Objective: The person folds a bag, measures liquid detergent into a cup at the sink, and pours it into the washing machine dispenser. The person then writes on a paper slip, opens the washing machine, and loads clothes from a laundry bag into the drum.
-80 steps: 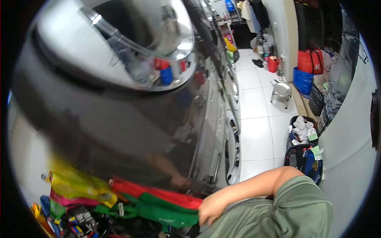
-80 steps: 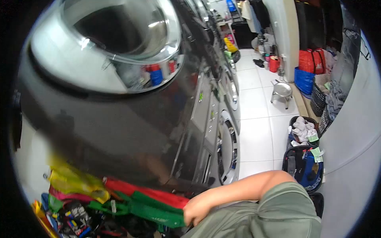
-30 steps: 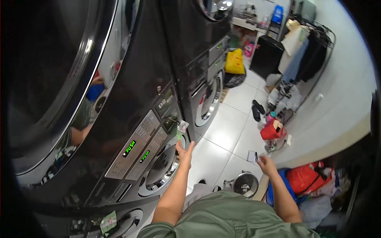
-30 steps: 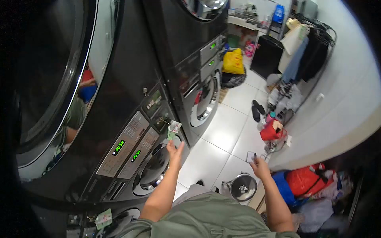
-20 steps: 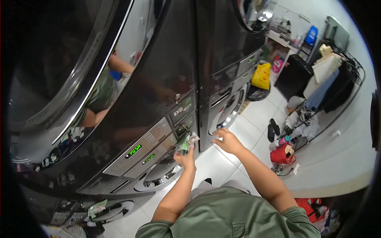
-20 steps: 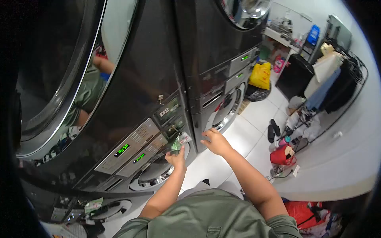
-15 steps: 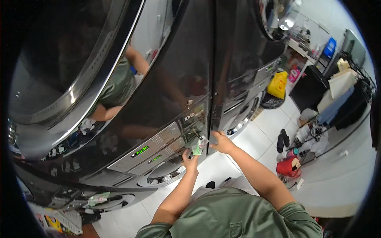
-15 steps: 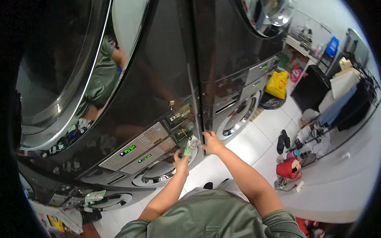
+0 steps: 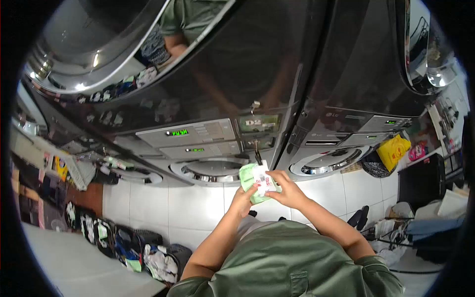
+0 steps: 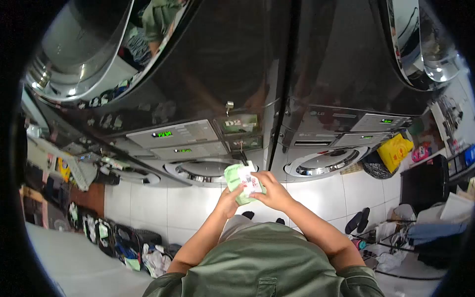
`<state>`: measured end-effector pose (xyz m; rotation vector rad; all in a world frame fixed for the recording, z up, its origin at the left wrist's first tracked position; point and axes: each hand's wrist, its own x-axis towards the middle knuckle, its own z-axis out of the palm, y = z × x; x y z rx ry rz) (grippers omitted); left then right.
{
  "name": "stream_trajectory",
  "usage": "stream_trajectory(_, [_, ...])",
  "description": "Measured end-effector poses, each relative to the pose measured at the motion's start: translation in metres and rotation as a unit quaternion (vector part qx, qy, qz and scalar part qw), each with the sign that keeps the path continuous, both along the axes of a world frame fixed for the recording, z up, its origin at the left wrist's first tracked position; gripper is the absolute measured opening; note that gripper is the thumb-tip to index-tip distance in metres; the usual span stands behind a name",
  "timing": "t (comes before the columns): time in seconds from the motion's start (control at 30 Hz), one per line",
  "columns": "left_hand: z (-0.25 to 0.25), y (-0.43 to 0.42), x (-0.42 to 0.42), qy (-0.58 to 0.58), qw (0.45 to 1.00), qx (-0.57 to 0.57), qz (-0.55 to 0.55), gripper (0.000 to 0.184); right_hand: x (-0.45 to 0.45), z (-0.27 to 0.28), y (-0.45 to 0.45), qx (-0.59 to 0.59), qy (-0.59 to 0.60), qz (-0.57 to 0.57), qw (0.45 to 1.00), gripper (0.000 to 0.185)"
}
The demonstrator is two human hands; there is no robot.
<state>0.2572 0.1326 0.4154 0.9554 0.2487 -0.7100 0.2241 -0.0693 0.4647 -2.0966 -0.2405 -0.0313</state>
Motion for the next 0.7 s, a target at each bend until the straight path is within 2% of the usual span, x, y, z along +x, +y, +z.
stream_trajectory(0.03, [-0.007, -0.004, -0.009, -0.012, 0.999, -0.01, 0.03, 0.035, -0.004, 0.007, -0.005, -0.032, -0.007, 0.042, 0.999, 0.059])
stream_trajectory(0.07, [0.003, -0.007, -0.016, -0.014, 1.0, -0.001, 0.028, 0.035, -0.007, 0.01, -0.01, -0.066, -0.017, 0.082, 0.994, 0.061])
stream_trajectory(0.17, [0.026, -0.014, -0.033, -0.036, 0.998, 0.036, 0.026, 0.037, -0.011, 0.012, -0.021, -0.053, 0.006, 0.088, 0.995, 0.056])
stream_trajectory(0.2, [0.029, -0.013, -0.039, -0.043, 0.997, 0.051, 0.026, 0.038, -0.009, 0.005, -0.024, -0.015, -0.02, 0.096, 0.995, 0.047])
stream_trajectory(0.3, [0.033, -0.014, -0.049, -0.043, 0.996, 0.068, 0.04, 0.04, -0.001, 0.002, -0.032, 0.051, 0.119, 0.078, 0.989, 0.042])
stream_trajectory(0.33, [0.036, -0.014, -0.051, -0.038, 0.995, 0.077, 0.044, 0.036, 0.004, -0.004, -0.038, 0.049, 0.141, 0.089, 0.985, 0.047])
stream_trajectory(0.43, [0.04, -0.013, -0.054, -0.017, 0.996, 0.066, 0.05, 0.034, -0.003, 0.028, -0.04, -0.018, -0.014, 0.118, 0.993, 0.053])
stream_trajectory(0.57, [0.041, -0.01, -0.055, -0.008, 0.999, 0.022, 0.025, 0.036, -0.006, 0.03, -0.036, -0.095, 0.013, 0.143, 0.985, 0.055])
stream_trajectory(0.6, [0.042, -0.01, -0.054, -0.006, 1.0, 0.015, 0.017, 0.036, -0.006, 0.021, -0.035, -0.066, 0.007, 0.124, 0.99, 0.041])
stream_trajectory(0.7, [0.048, -0.005, -0.053, -0.004, 1.0, 0.004, 0.001, 0.037, -0.001, 0.013, -0.035, -0.019, -0.01, 0.088, 0.996, 0.025])
